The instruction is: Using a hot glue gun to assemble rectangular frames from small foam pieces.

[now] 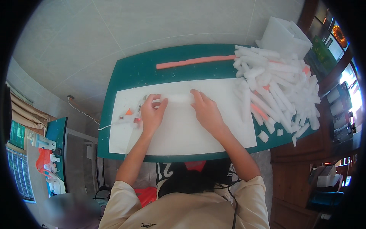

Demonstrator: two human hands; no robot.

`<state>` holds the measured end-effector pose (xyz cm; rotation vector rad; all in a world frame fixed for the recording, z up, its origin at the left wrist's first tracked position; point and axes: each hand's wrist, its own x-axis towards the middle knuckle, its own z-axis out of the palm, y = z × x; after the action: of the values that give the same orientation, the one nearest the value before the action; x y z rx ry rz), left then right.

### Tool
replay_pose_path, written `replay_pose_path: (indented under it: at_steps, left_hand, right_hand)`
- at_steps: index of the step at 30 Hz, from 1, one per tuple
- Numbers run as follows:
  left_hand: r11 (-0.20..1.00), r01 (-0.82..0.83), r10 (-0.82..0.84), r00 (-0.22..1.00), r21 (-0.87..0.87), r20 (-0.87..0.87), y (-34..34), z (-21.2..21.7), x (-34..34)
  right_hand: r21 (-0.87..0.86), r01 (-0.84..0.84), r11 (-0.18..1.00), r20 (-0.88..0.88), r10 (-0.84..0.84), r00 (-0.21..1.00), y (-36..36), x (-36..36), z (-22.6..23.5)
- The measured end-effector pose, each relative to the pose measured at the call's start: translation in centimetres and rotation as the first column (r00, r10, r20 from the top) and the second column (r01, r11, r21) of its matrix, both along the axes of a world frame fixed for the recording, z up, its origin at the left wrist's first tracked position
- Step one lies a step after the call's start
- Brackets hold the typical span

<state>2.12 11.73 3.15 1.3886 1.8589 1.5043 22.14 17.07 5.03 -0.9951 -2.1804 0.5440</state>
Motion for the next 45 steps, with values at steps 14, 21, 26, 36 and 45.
replay_pose_path:
  at_steps: [14,21,26,36,45]
  left_hand:
    - [0.999,-0.008,0.009,1.0,0.041,-0.022,0.0,0.0,0.2]
    - [0.991,-0.022,0.028,0.999,0.13,-0.045,2.0,1.0,1.0]
    - [0.989,-0.035,0.045,0.997,0.145,-0.062,4.1,0.2,0.8]
    - [0.988,-0.087,0.082,0.996,0.129,0.042,4.1,-1.1,0.8]
    - [0.977,-0.062,0.073,0.996,0.202,-0.045,3.8,-1.5,0.9]
  right_hand:
    - [0.06,0.003,0.998,-0.022,-0.002,1.0,0.2,0.2,-0.2]
    - [-0.011,0.005,1.0,-0.066,-0.006,0.998,1.8,0.6,1.5]
    - [0.031,0.018,0.999,-0.041,-0.017,0.999,4.1,0.7,0.5]
    - [-0.217,-0.018,0.976,-0.237,-0.034,0.971,5.4,0.8,-0.8]
    - [-0.331,-0.005,0.944,-0.35,-0.118,0.929,5.1,0.9,-2.0]
